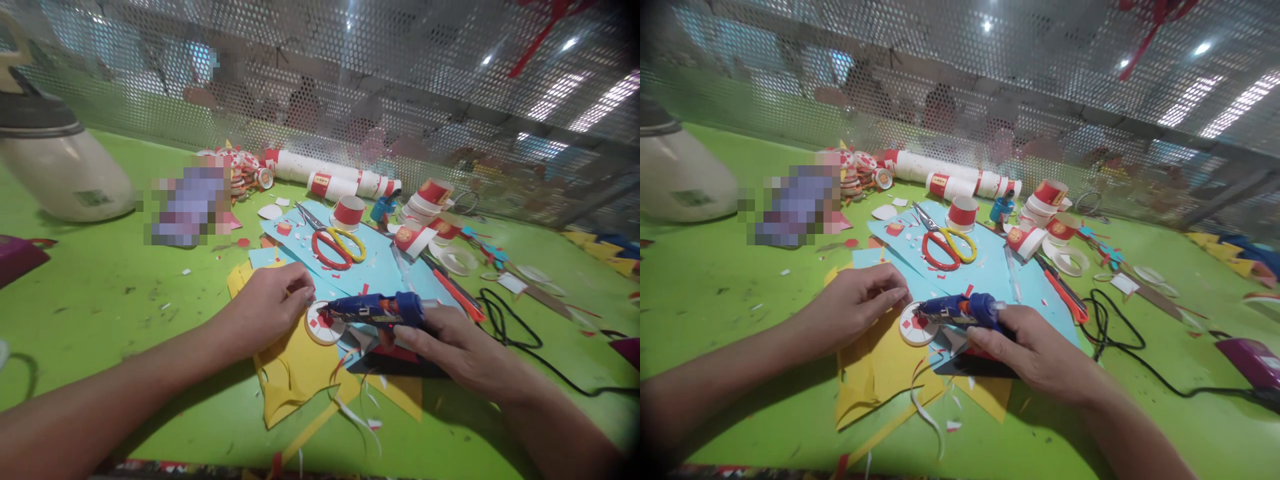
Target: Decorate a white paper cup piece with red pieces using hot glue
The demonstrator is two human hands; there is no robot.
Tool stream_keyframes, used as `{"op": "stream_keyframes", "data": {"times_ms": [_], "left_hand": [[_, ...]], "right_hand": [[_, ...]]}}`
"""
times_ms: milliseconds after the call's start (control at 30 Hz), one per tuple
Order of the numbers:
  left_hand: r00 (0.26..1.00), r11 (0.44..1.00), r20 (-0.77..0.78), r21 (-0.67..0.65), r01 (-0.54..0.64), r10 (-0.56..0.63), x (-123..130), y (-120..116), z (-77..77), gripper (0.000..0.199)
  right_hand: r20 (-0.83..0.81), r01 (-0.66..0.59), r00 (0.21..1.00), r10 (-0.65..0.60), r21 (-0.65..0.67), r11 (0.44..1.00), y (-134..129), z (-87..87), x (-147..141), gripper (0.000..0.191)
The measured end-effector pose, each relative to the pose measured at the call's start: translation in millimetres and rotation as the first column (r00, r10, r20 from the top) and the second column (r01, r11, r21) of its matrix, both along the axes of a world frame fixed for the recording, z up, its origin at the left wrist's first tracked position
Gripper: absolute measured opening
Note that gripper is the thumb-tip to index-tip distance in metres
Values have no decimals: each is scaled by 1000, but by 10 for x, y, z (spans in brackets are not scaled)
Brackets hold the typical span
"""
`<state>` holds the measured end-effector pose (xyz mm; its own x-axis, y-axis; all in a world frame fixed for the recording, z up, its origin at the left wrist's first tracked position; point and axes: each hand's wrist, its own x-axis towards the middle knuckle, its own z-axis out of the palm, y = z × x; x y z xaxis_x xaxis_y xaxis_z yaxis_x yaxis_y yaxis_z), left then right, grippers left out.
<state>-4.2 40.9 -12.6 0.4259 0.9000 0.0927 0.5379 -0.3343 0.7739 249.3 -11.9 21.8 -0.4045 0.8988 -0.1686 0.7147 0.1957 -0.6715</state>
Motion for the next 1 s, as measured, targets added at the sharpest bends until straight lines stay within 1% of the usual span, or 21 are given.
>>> {"op": "stream_keyframes", "data": {"times_ms": [100,300,467,533,567,633,700,733,767,800,867,933,1000], "left_hand": [[1000,1000,-4,4,2,-2,-1,5,2,19],[1000,1000,12,10,-13,13,-5,-8,25,18],[998,999,54,28,-39,38,-10,-7,29,16],[997,998,57,34,-56,54,-9,-5,34,16],[996,997,55,34,-65,63,-7,-4,38,16],[996,997,49,21,-79,78,-3,-4,47,17],[995,996,51,9,-83,83,2,-5,52,18],[995,997,56,7,-82,82,4,-6,53,18],[995,997,61,7,-79,79,6,-6,53,19],[995,997,67,8,-75,74,8,-6,52,19],[995,998,77,11,-69,68,10,-5,50,20],[995,998,80,15,-68,67,9,-4,47,21],[994,997,87,23,-71,69,4,-3,44,22]], "right_hand": [[-24,-7,1000,8,33,999,-1,18,8,42],[-10,5,1000,-4,130,991,-10,59,50,43],[-120,35,993,-13,186,982,-32,64,137,31],[-128,37,992,-8,222,974,-33,55,208,25],[-118,46,993,-16,261,964,-27,47,245,22],[-76,85,995,-61,379,921,4,23,309,15],[-7,127,990,-143,510,851,64,-20,349,20],[37,132,982,-185,564,815,104,-51,363,23],[90,123,972,-219,599,792,147,-87,376,26],[145,103,960,-241,617,780,192,-126,390,29],[262,56,927,-269,611,789,276,-210,420,32],[323,29,907,-270,593,805,338,-284,451,32],[350,8,900,-258,579,815,373,-335,470,32]]}}
